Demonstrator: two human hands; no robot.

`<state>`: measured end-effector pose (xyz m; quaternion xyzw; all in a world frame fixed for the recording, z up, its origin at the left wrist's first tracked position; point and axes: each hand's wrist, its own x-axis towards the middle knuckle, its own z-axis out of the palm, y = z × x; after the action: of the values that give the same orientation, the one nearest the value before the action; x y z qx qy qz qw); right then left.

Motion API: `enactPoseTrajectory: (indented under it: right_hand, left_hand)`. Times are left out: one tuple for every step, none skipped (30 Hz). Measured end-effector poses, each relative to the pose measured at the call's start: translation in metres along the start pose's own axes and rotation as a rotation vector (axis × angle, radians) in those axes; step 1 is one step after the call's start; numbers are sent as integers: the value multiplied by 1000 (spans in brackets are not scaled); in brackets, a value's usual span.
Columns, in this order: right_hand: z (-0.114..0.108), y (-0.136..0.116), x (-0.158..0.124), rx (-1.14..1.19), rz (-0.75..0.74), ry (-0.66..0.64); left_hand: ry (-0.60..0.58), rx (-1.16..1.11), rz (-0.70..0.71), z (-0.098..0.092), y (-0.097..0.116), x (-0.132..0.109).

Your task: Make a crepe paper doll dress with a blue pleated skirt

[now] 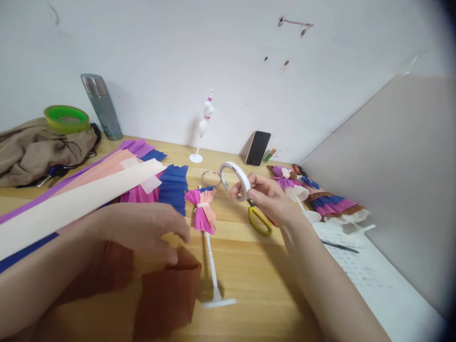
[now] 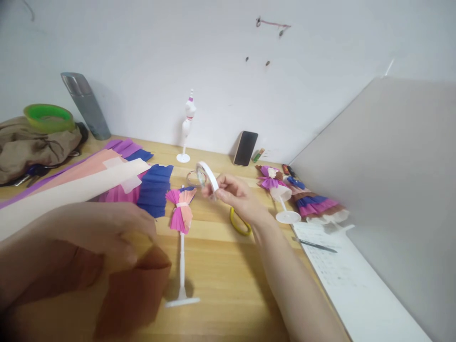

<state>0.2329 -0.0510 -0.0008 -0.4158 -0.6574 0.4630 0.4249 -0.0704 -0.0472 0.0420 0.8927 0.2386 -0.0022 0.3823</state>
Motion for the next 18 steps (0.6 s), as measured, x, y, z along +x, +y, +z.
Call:
enactPoseTrajectory:
  right_hand:
    - [3,0,-2,50,-3,-29]
    - [6,0,-4,96,-4,-52]
    - [9,0,-5,141,-7,-74]
    - [12,0,-6,187,-15,-97]
    - [15,1,-6,230,-28,-116]
    - [18,1,-6,270,-39,-131]
    - [20,1,-5,303,-46,-140]
    - [22,2,-5,327,-46,-142]
    - [24,2,-4,344,-41,-135]
    - [25,3,-3,357,-35,-125]
    - [26,4,-2,370,-29,-115]
    - [26,5,-2,389,-27,-106]
    - [27,7,-1,413,-24,-100]
    - [29,8,-1,442,-19,-102]
    - [30,10,0,476,-14,-111]
    - [31,12,0,511,-10,-123]
    - [32,13,0,542,-4,-135]
    - [33,14,1,564,6,-145]
  left_hand:
    - [57,-1,-44,-2,-3,3]
    - [133,-12,-89,-4,-7,6]
    - [247,-55,-128,-5,-10,10]
    - [339,-148,-147,-5,-13,15]
    - [425,-277,-145,-4,-16,19]
    - [463,-409,-131,-2,-18,23]
    - [473,-537,-75,1,-19,26]
    - [465,-654,-22,3,-20,29]
    - [442,-747,13,6,-20,30]
    - [419,-821,41,8,-20,31]
    - [399,-878,55,11,-19,31]
    - [387,-924,62,13,-19,31]
    - [381,-964,70,15,-18,32]
    - [385,-1004,83,17,-18,32]
    - [394,-1042,96,18,-17,33]
    - [406,-1076,107,20,-17,34]
    - [421,-1105,114,22,-16,35]
    - [442,-1129,117,23,-16,36]
